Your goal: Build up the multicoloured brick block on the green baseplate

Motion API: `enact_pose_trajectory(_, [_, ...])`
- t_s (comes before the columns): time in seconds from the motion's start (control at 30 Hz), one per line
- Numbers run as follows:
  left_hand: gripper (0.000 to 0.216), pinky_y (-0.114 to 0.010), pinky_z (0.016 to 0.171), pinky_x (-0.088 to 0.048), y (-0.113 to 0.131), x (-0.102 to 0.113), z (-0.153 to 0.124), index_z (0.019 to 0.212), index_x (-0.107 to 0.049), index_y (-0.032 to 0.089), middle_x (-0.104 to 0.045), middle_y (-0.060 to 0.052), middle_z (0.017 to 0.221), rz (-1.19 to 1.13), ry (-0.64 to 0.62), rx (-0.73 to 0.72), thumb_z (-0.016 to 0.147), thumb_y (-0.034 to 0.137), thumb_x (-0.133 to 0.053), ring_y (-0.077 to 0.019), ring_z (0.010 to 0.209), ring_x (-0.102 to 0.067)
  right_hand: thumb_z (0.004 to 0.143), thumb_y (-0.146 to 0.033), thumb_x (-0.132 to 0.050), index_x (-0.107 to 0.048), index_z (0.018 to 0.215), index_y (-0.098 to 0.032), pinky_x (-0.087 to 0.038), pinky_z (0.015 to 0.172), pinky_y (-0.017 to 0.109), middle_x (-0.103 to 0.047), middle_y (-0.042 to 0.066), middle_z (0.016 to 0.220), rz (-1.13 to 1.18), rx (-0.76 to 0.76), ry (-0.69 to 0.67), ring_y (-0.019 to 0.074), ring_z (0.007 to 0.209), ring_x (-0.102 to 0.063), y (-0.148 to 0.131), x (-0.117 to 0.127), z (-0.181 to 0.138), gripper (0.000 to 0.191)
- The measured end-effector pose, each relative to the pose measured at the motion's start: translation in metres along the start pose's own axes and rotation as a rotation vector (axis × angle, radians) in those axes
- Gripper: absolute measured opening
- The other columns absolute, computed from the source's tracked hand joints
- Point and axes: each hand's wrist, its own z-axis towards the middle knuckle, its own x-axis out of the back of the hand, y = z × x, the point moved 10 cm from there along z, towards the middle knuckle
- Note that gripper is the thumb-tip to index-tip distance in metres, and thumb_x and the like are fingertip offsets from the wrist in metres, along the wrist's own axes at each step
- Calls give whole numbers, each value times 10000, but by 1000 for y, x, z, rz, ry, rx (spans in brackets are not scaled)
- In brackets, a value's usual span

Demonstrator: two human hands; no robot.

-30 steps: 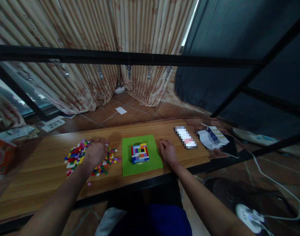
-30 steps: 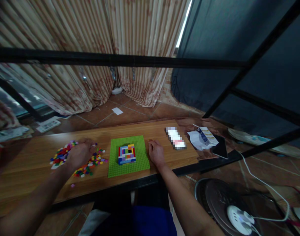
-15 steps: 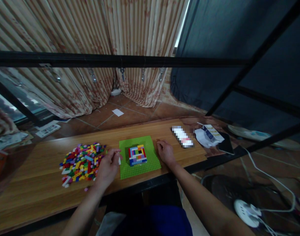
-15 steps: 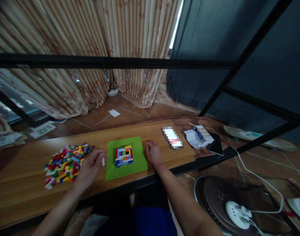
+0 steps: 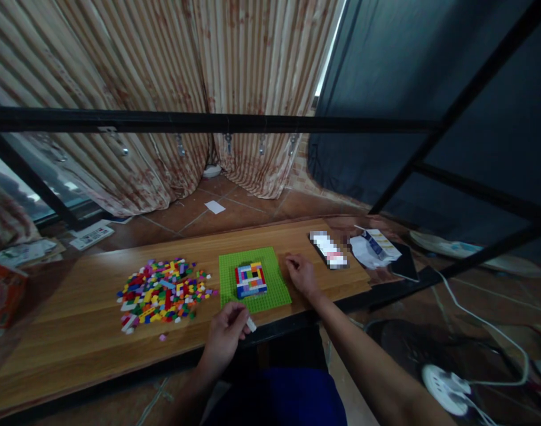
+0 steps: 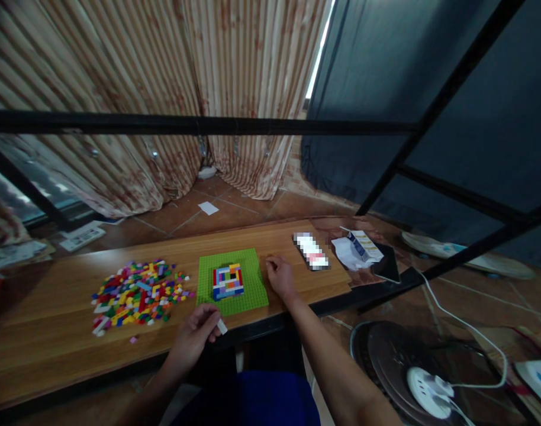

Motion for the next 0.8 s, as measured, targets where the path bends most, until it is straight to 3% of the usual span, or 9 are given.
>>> enact_pose_trajectory(0.1, [346,-210,488,-404,4,9,2,768,-580,187,-579,34,570,-15,25,-14,712,513,-680,-103,503,-533,878,-377,-495,-713,931,-172,-526,780,372,-722,112,908,72,-20,-21,217,836,-656,-23,4,-21,303])
enact_pose_trajectory(0.27, [281,-216,507,-411,6,2,2,745,-604,188,-564,47,562,-79,22,-32,689,444,-704,-96,495,-513,867,-413,-578,-715,1043,-225,-514,830,338,-715,62,1020,288,-106,-393,211,931,-658,-79,-26,-96,292])
enact_pose_trajectory(0.37, [240,-223,524,-421,7,-10,0,736,-626,180,-577,37,585,-96,-3,-46,691,404,-698,-94,506,-509,876,-363,-572,-732,1020,-243,-506,811,329,-720,40,941,285,-145,-484,209,879,-662,-98,-33,-126,247])
enact_pose_trajectory(0.67, [209,-235,551,-452,8,-27,-2,765,-664,169,-611,18,619,-185,-35,-55,711,368,-697,-97,524,-526,847,-362,-595,-727,1016,-223,-514,810,351,-741,44,916,362,-245,-483,231,867,-677,-84,-38,-132,255])
enact_pose_trajectory(0.8, [304,-263,638,-517,12,-16,-1,977,-676,181,-686,-34,868,-131,21,-117,769,402,-657,-132,674,-619,806,-387,-627,-732,939,-206,-527,757,338,-748,48,884,369,-281,-407,220,807,-679,-72,-33,-119,248])
